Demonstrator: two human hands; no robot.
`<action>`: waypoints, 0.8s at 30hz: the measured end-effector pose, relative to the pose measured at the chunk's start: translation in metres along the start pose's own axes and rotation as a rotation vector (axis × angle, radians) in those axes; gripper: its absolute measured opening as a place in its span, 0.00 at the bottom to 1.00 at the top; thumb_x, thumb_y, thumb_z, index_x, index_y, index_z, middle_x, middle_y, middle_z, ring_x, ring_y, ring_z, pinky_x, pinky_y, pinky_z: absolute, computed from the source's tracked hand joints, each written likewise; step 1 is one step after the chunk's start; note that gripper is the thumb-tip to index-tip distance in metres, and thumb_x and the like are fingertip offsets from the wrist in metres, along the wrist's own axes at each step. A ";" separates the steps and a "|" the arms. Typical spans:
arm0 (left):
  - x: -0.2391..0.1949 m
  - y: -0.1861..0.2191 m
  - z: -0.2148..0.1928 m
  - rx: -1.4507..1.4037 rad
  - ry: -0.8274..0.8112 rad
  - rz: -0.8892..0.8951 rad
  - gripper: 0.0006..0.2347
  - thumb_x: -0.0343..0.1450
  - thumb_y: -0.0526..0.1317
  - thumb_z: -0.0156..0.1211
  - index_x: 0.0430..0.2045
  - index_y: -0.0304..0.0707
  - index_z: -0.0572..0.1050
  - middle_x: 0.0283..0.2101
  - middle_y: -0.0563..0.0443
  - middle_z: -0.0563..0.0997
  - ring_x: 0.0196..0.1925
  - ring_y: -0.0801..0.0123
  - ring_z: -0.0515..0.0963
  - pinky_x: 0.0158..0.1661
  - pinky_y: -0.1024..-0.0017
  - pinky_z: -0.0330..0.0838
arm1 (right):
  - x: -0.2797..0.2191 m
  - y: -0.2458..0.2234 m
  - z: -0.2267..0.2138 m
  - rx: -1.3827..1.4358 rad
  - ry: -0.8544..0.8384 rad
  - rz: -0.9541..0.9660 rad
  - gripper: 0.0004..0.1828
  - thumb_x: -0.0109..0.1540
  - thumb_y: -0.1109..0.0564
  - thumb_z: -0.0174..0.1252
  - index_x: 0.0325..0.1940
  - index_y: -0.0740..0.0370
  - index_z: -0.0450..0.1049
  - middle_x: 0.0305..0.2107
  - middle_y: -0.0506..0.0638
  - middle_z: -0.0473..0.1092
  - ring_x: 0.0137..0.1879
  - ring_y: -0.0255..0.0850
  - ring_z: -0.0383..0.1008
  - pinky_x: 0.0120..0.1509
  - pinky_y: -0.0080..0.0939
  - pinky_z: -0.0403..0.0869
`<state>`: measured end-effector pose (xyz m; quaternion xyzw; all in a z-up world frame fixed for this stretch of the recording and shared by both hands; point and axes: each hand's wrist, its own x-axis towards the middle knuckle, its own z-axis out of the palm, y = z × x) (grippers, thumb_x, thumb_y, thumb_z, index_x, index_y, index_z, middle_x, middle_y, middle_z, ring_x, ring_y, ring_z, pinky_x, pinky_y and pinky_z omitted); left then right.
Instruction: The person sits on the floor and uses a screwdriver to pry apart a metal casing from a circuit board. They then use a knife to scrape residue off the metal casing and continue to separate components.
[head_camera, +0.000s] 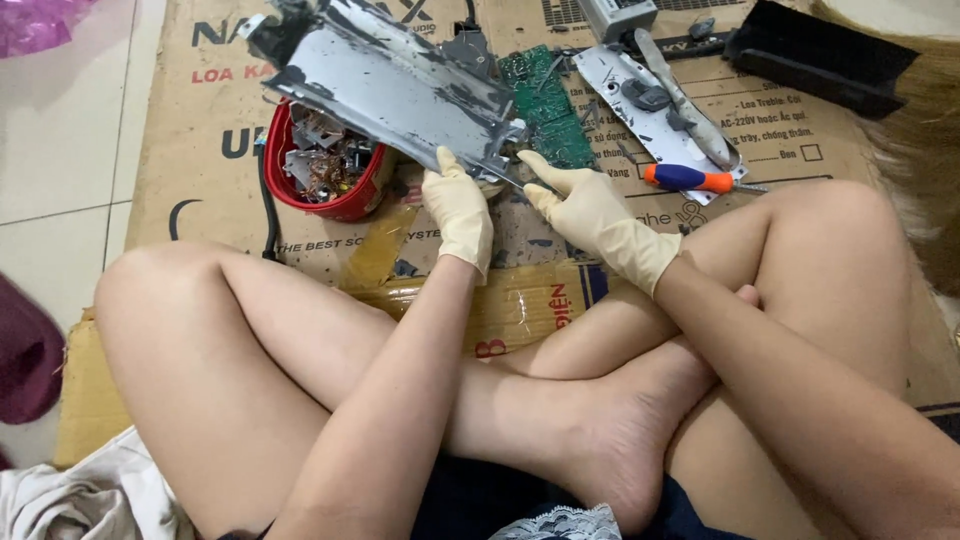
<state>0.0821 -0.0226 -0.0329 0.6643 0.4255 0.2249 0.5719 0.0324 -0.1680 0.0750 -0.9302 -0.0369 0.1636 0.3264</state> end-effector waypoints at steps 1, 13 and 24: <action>-0.009 0.010 -0.007 0.005 -0.053 0.028 0.21 0.75 0.52 0.47 0.39 0.29 0.79 0.42 0.30 0.83 0.53 0.41 0.80 0.51 0.49 0.73 | 0.003 0.000 0.004 0.073 -0.012 -0.011 0.25 0.65 0.40 0.53 0.68 0.26 0.66 0.60 0.41 0.71 0.67 0.50 0.68 0.70 0.49 0.67; -0.007 0.006 -0.025 0.014 -0.277 -0.072 0.26 0.74 0.61 0.41 0.53 0.43 0.74 0.49 0.38 0.83 0.58 0.48 0.78 0.60 0.53 0.71 | 0.027 0.007 0.021 0.046 -0.081 -0.043 0.27 0.63 0.40 0.56 0.67 0.22 0.64 0.62 0.37 0.68 0.70 0.45 0.63 0.74 0.49 0.63; -0.008 0.016 -0.021 0.106 -0.310 -0.053 0.27 0.73 0.63 0.41 0.56 0.42 0.72 0.53 0.35 0.81 0.60 0.45 0.78 0.62 0.53 0.70 | 0.018 -0.002 0.005 0.004 -0.121 -0.008 0.26 0.63 0.42 0.54 0.67 0.28 0.66 0.62 0.39 0.69 0.71 0.50 0.63 0.74 0.52 0.62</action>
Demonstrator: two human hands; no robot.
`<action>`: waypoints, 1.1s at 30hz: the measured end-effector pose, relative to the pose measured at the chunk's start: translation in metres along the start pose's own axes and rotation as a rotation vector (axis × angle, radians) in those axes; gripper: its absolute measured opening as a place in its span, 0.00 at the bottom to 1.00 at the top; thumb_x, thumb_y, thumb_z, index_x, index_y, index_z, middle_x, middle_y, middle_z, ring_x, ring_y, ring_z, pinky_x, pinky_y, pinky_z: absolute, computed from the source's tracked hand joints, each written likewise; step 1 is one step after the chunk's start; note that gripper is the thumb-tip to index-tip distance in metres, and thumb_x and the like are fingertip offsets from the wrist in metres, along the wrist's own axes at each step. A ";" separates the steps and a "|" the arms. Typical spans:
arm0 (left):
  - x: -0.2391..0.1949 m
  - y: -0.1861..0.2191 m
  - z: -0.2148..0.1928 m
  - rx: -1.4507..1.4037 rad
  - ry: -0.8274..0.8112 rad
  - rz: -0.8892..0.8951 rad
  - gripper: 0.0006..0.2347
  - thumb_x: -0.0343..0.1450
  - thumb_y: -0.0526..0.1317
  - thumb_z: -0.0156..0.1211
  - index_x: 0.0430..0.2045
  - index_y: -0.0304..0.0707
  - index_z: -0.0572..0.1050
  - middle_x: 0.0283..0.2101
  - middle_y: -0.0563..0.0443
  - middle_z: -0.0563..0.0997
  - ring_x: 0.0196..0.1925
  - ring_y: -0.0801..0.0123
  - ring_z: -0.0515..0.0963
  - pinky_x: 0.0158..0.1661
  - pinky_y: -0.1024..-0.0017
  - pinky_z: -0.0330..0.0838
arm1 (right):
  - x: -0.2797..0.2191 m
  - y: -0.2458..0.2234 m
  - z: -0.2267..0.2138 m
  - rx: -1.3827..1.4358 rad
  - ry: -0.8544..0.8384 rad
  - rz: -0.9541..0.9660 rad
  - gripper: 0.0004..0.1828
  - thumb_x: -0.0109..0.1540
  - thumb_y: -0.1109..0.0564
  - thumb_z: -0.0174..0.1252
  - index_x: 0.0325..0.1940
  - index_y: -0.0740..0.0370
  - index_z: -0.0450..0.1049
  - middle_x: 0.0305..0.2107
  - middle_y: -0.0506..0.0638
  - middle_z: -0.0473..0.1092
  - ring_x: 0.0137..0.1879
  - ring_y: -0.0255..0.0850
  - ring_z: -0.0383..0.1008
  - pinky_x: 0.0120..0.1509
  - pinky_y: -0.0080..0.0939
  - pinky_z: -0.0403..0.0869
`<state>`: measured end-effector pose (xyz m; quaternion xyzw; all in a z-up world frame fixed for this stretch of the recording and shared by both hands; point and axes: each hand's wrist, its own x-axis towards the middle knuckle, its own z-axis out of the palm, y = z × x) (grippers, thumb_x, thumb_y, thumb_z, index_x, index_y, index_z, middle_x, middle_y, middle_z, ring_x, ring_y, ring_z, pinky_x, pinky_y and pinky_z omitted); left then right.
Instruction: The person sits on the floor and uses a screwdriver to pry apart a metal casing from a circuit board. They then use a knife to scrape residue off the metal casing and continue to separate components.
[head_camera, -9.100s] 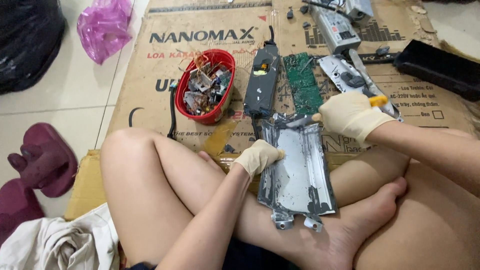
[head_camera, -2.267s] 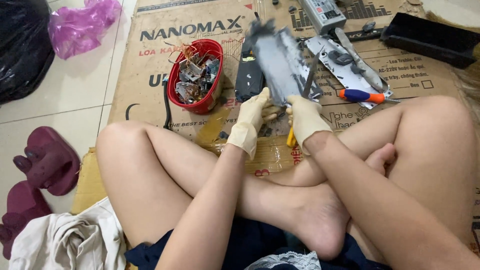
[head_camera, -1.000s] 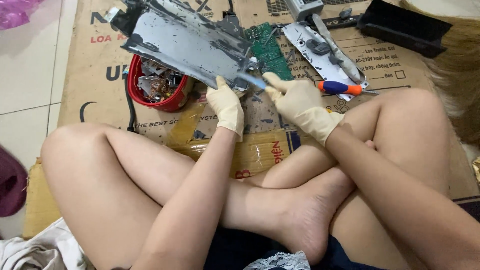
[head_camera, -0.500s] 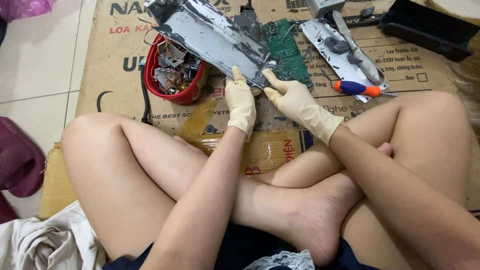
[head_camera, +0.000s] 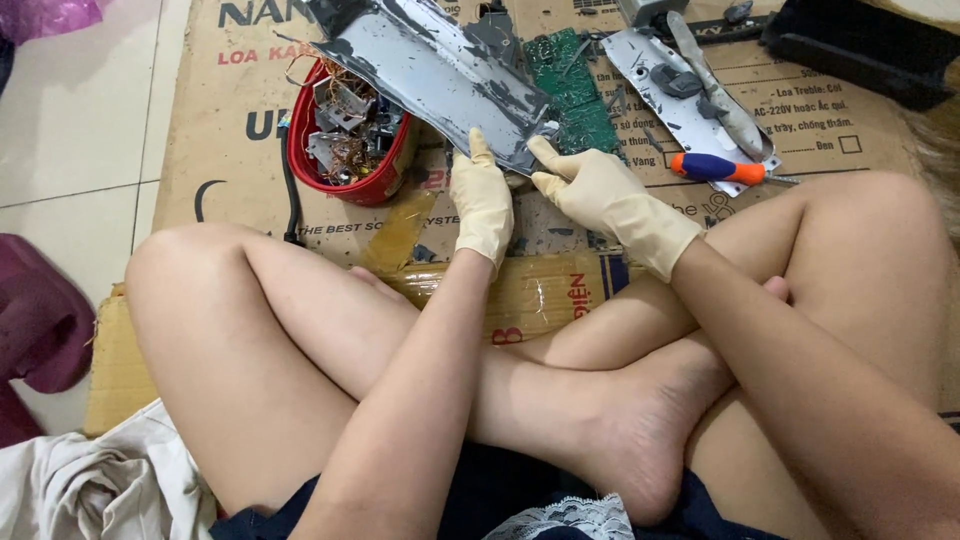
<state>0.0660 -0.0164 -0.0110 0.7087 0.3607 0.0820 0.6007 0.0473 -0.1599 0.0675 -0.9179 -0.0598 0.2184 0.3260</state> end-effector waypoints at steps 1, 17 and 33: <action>-0.001 0.002 0.000 -0.045 -0.001 -0.003 0.27 0.73 0.62 0.42 0.56 0.42 0.72 0.52 0.35 0.82 0.57 0.47 0.80 0.61 0.54 0.72 | -0.001 -0.001 -0.001 -0.004 -0.008 0.009 0.26 0.63 0.41 0.54 0.67 0.26 0.66 0.61 0.41 0.69 0.71 0.49 0.63 0.74 0.52 0.62; 0.030 -0.026 0.003 -0.085 -0.057 0.025 0.28 0.73 0.61 0.43 0.54 0.36 0.71 0.44 0.32 0.83 0.34 0.53 0.88 0.48 0.61 0.82 | -0.016 -0.010 -0.009 -0.068 0.020 0.010 0.22 0.62 0.39 0.55 0.61 0.34 0.74 0.56 0.51 0.74 0.68 0.52 0.67 0.70 0.53 0.67; 0.012 -0.004 -0.002 0.181 -0.011 0.086 0.33 0.76 0.61 0.35 0.61 0.27 0.67 0.55 0.23 0.77 0.61 0.33 0.74 0.63 0.43 0.65 | -0.006 -0.007 0.007 -0.125 0.067 0.042 0.21 0.62 0.38 0.53 0.58 0.36 0.77 0.53 0.52 0.76 0.64 0.55 0.72 0.69 0.55 0.69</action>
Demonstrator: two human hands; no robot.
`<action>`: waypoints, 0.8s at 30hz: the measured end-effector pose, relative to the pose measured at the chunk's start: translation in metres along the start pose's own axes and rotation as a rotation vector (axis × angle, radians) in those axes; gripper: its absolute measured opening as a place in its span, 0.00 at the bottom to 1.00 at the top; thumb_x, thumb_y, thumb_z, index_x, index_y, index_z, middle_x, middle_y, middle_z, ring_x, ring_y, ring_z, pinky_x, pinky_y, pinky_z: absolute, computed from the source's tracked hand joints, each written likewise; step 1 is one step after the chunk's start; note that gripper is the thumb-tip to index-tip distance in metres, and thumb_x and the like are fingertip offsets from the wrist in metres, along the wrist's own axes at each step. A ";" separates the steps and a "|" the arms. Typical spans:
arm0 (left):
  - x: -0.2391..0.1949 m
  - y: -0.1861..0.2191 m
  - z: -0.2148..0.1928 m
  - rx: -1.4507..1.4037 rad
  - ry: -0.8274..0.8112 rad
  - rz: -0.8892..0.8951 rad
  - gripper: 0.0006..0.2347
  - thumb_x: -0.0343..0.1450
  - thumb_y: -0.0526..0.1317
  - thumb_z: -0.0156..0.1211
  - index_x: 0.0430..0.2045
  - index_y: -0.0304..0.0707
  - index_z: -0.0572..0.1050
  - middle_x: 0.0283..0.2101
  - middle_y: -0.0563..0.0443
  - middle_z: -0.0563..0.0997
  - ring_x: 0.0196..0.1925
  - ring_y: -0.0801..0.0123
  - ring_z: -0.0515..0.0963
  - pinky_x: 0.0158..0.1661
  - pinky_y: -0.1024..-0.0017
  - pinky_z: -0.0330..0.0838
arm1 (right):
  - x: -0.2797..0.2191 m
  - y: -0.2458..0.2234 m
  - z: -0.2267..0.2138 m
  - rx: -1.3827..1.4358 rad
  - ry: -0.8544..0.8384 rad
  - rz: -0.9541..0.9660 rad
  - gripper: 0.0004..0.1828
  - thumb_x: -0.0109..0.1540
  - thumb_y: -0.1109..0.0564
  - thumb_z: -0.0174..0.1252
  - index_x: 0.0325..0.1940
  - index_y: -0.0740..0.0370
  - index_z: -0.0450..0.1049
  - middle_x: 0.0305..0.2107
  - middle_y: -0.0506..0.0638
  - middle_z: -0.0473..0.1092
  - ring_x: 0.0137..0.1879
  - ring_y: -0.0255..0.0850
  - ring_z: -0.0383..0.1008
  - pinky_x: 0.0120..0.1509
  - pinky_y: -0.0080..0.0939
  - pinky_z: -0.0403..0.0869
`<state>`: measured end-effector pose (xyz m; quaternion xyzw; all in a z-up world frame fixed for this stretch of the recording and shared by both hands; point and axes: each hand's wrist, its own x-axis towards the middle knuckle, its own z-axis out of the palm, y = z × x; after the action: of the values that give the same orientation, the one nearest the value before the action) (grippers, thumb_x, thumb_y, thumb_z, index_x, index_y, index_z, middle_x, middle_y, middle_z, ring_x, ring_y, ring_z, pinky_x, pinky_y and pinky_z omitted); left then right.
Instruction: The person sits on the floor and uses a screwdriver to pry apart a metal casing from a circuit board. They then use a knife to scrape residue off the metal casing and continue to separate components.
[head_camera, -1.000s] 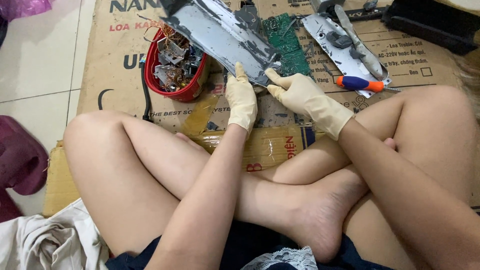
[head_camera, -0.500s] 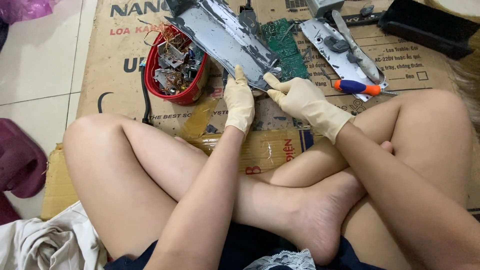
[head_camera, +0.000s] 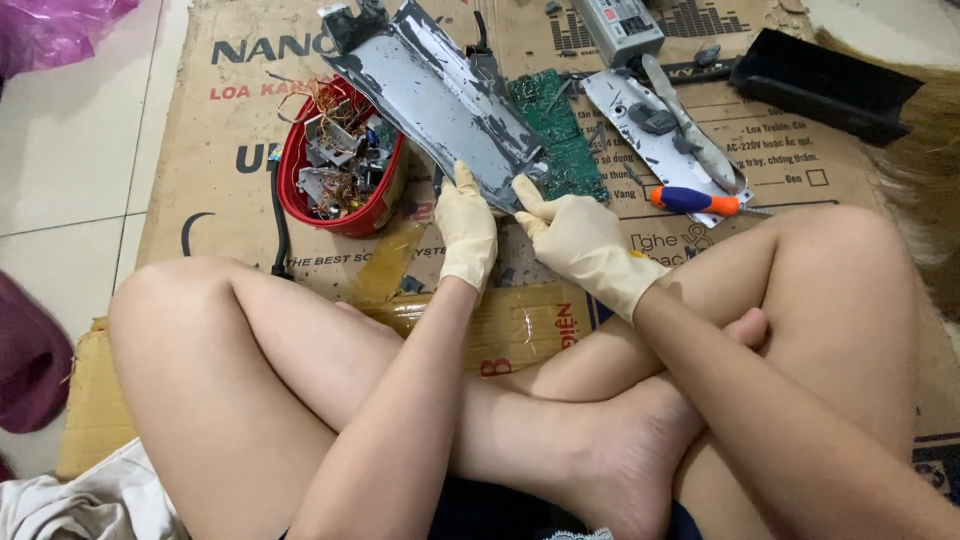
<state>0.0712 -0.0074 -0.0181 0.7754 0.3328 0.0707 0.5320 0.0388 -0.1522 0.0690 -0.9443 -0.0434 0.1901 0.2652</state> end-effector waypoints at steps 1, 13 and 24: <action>-0.003 0.002 -0.002 -0.014 0.004 -0.012 0.33 0.76 0.61 0.35 0.60 0.28 0.68 0.55 0.24 0.77 0.62 0.34 0.74 0.63 0.44 0.65 | -0.002 0.000 0.001 0.023 0.009 -0.002 0.22 0.62 0.39 0.54 0.59 0.38 0.77 0.53 0.54 0.76 0.64 0.55 0.71 0.69 0.55 0.68; 0.013 -0.020 0.020 0.121 0.060 0.073 0.32 0.77 0.61 0.33 0.61 0.29 0.68 0.52 0.24 0.79 0.59 0.38 0.78 0.59 0.47 0.71 | 0.003 -0.002 0.025 0.116 0.204 -0.035 0.20 0.62 0.40 0.56 0.57 0.40 0.78 0.47 0.54 0.78 0.60 0.54 0.75 0.64 0.53 0.72; 0.008 -0.015 0.023 0.128 0.124 0.171 0.27 0.78 0.56 0.38 0.52 0.26 0.73 0.41 0.22 0.82 0.50 0.34 0.82 0.52 0.45 0.75 | 0.018 -0.002 0.051 0.317 0.376 0.119 0.17 0.58 0.39 0.64 0.51 0.31 0.79 0.41 0.44 0.79 0.55 0.44 0.77 0.59 0.43 0.75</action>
<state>0.0812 -0.0176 -0.0424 0.8274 0.3014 0.1424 0.4519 0.0359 -0.1224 0.0244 -0.9105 0.0926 0.0310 0.4019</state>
